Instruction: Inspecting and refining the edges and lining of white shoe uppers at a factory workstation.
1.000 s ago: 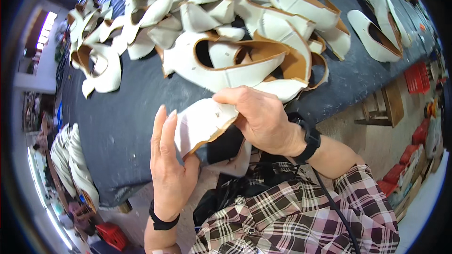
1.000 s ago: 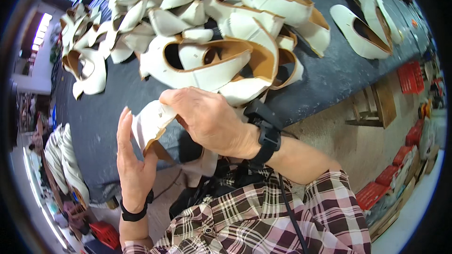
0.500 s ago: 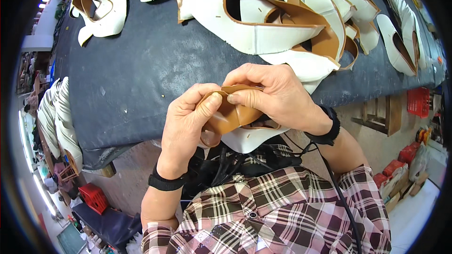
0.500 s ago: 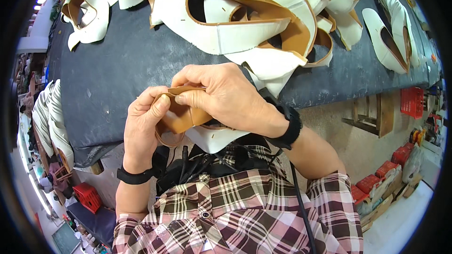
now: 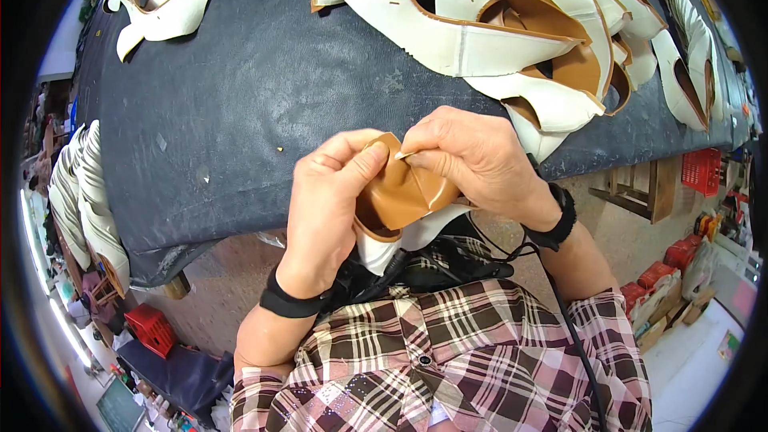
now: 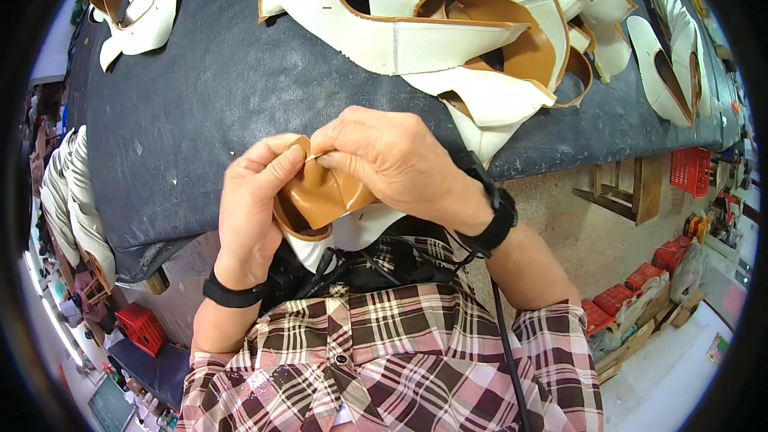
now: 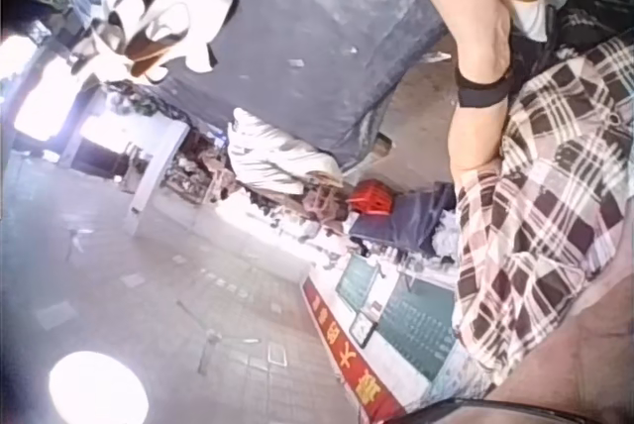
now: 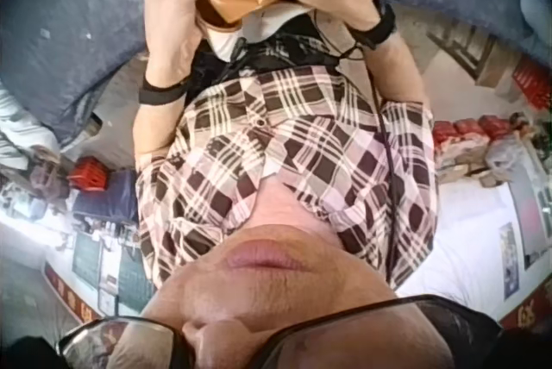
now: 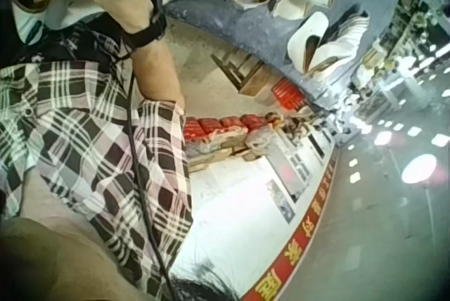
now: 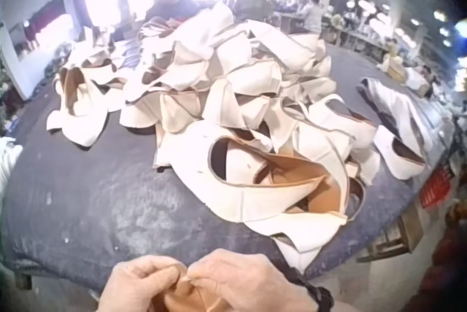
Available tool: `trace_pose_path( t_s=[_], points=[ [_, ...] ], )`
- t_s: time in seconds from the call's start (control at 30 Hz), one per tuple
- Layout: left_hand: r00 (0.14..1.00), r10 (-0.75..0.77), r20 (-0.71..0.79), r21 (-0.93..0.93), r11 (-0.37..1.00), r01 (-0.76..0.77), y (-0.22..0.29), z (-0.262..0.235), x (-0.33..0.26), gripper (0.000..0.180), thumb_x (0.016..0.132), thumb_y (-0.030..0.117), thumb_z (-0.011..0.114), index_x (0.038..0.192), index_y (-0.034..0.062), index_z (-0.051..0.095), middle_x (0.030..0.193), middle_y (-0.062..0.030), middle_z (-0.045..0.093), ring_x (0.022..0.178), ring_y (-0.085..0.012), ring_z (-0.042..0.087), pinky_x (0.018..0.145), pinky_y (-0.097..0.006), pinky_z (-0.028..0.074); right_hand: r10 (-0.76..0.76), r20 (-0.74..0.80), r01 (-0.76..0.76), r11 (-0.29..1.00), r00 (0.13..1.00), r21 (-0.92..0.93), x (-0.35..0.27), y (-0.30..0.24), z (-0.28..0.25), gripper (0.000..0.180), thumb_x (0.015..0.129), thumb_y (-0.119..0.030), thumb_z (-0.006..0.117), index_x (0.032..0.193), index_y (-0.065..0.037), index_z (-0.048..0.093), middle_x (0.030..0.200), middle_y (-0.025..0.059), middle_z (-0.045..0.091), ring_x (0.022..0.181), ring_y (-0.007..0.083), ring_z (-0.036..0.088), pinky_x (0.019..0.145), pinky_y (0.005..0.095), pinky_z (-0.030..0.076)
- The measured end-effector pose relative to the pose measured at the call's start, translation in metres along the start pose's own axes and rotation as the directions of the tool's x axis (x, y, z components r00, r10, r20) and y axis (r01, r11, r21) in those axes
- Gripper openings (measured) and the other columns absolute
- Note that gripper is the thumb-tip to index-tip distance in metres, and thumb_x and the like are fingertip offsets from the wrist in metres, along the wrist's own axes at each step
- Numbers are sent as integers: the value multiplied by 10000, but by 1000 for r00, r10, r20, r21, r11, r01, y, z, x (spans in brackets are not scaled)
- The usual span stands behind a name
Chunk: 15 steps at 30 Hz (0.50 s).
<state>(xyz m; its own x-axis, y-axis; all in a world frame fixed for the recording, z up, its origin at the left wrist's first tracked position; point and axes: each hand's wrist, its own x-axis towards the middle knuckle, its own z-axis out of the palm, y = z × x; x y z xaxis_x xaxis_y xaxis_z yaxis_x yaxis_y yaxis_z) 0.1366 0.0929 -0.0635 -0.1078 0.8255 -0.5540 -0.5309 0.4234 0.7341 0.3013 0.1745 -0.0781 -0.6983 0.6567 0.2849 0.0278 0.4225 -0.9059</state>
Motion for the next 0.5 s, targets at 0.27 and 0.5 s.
trace_pose_path(
  t_s=[0.27,0.5],
  points=[
    [983,183,-9,416,895,-163,3,-2,-8,142,893,73,575,995,0,641,792,-4,652,673,-28,567,601,-180,465,119,56,-115,991,991,-73,10,-4,1,92,797,-54,619,876,-13,598,787,116,599,699,275,603,591,321,474],
    [986,165,-10,452,880,-143,11,-4,-6,147,890,75,584,998,-3,646,805,-18,664,667,-36,572,594,-183,466,81,32,-77,989,996,-125,17,-5,6,79,797,-73,617,848,-20,587,758,118,592,686,290,599,583,336,475]
  ],
)
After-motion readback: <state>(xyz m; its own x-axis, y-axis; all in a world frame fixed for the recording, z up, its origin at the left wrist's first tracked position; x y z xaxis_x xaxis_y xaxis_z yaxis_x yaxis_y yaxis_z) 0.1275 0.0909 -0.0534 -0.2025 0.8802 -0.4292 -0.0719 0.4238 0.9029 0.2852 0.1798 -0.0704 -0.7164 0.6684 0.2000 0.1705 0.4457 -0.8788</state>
